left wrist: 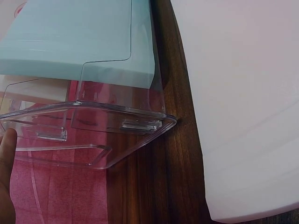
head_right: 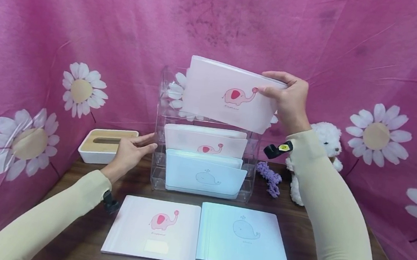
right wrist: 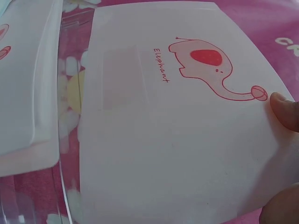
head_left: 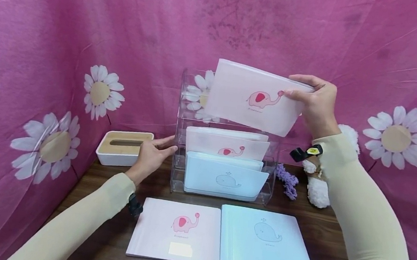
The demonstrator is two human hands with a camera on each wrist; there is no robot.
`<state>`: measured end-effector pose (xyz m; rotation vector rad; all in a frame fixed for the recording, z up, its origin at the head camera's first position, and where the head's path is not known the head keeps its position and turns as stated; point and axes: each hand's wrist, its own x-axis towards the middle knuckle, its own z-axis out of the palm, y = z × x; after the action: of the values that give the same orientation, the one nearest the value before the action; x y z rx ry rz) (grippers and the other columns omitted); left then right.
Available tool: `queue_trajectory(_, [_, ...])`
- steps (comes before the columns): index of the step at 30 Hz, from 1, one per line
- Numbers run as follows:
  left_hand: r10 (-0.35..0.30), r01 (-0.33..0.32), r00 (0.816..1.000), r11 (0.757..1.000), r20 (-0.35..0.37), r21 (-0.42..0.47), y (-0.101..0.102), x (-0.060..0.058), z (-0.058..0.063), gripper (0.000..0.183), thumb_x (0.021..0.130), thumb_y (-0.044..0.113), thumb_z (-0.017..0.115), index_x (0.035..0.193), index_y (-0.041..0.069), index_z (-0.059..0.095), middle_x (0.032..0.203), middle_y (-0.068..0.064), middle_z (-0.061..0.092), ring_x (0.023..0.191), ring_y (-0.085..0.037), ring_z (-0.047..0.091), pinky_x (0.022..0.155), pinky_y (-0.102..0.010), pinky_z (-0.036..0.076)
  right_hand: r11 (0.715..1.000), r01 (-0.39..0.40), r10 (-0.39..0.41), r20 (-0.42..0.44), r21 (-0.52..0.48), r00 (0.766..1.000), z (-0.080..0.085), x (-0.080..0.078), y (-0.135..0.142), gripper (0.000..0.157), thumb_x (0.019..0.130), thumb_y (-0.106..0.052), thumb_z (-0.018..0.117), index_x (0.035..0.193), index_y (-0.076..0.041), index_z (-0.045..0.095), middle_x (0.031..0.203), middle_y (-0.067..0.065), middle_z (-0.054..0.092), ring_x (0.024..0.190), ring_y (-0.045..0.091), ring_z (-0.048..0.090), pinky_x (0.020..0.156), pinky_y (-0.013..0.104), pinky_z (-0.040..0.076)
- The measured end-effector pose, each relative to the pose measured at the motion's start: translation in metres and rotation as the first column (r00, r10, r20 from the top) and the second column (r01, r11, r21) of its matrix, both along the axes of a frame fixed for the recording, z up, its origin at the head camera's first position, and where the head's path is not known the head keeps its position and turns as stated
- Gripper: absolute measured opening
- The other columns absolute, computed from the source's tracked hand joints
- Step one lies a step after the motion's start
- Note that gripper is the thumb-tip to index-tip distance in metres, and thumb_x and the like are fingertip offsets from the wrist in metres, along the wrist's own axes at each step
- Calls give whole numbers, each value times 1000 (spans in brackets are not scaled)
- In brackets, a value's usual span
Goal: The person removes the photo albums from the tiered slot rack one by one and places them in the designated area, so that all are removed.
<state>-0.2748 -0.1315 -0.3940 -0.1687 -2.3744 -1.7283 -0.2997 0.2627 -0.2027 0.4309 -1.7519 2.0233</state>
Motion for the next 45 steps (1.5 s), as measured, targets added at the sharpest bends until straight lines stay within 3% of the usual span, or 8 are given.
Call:
queue_trajectory(12, [0, 0, 1000, 1000, 17, 1, 0, 0, 0, 45, 89, 21, 80, 132, 17, 69, 131, -7, 69, 125, -17, 63, 95, -25, 57, 999, 21, -23, -32, -49, 999, 7, 14, 22, 37, 68, 15, 85, 102, 3, 79, 82, 7, 80, 70, 16, 77, 64, 25, 62])
queue_trajectory(22, [-2, 2, 1000, 1000, 9, 11, 0, 0, 0, 44, 89, 20, 80, 131, 16, 69, 128, -8, 70, 123, -17, 65, 90, -18, 57, 992, -32, 26, -58, -121, 998, -3, 28, 51, 36, 70, 25, 77, 103, 9, 76, 86, 12, 80, 74, 20, 78, 64, 29, 63])
queue_trajectory(32, [-6, 6, 1000, 1000, 10, 10, 0, -1, -1, 44, 89, 19, 80, 132, 16, 69, 129, -8, 70, 123, -18, 65, 92, -21, 57, 984, -71, 67, -31, -161, 997, -11, 50, 85, 36, 78, 28, 66, 109, 11, 73, 88, 16, 80, 77, 23, 79, 65, 31, 64])
queue_trajectory(35, [-3, 3, 1000, 1000, 7, 7, 0, -1, -1, 44, 89, 19, 80, 131, 17, 69, 129, -7, 70, 124, -17, 64, 93, -22, 57, 995, -2, 4, 25, -104, 1000, -14, 60, 98, 35, 81, 22, 69, 111, 5, 75, 88, 10, 81, 77, 18, 78, 66, 26, 63])
queue_trajectory(40, [3, -3, 1000, 1000, -5, -10, 0, -2, -1, 44, 88, 21, 80, 131, 17, 70, 130, -5, 70, 128, -16, 61, 95, -23, 56, 990, 5, 2, 51, -144, 999, -20, 70, 120, 36, 82, 23, 66, 111, 4, 75, 89, 11, 81, 77, 19, 78, 66, 27, 63])
queue_trajectory(42, [-2, 2, 1000, 1000, -5, -4, -1, -2, -2, 44, 88, 21, 80, 131, 17, 70, 130, -6, 70, 128, -16, 62, 94, -21, 56, 978, -56, 62, 25, -199, 998, -23, 73, 128, 38, 83, 29, 59, 112, 9, 73, 90, 16, 80, 79, 23, 79, 67, 31, 64])
queue_trajectory(45, [-5, 5, 1000, 1000, -6, 10, -1, -1, -2, 43, 88, 21, 81, 130, 17, 71, 128, -6, 71, 126, -16, 63, 90, -16, 55, 979, -64, 66, 6, -196, 998, -30, 78, 140, 39, 83, 30, 56, 113, 10, 72, 91, 15, 80, 79, 22, 78, 67, 29, 64])
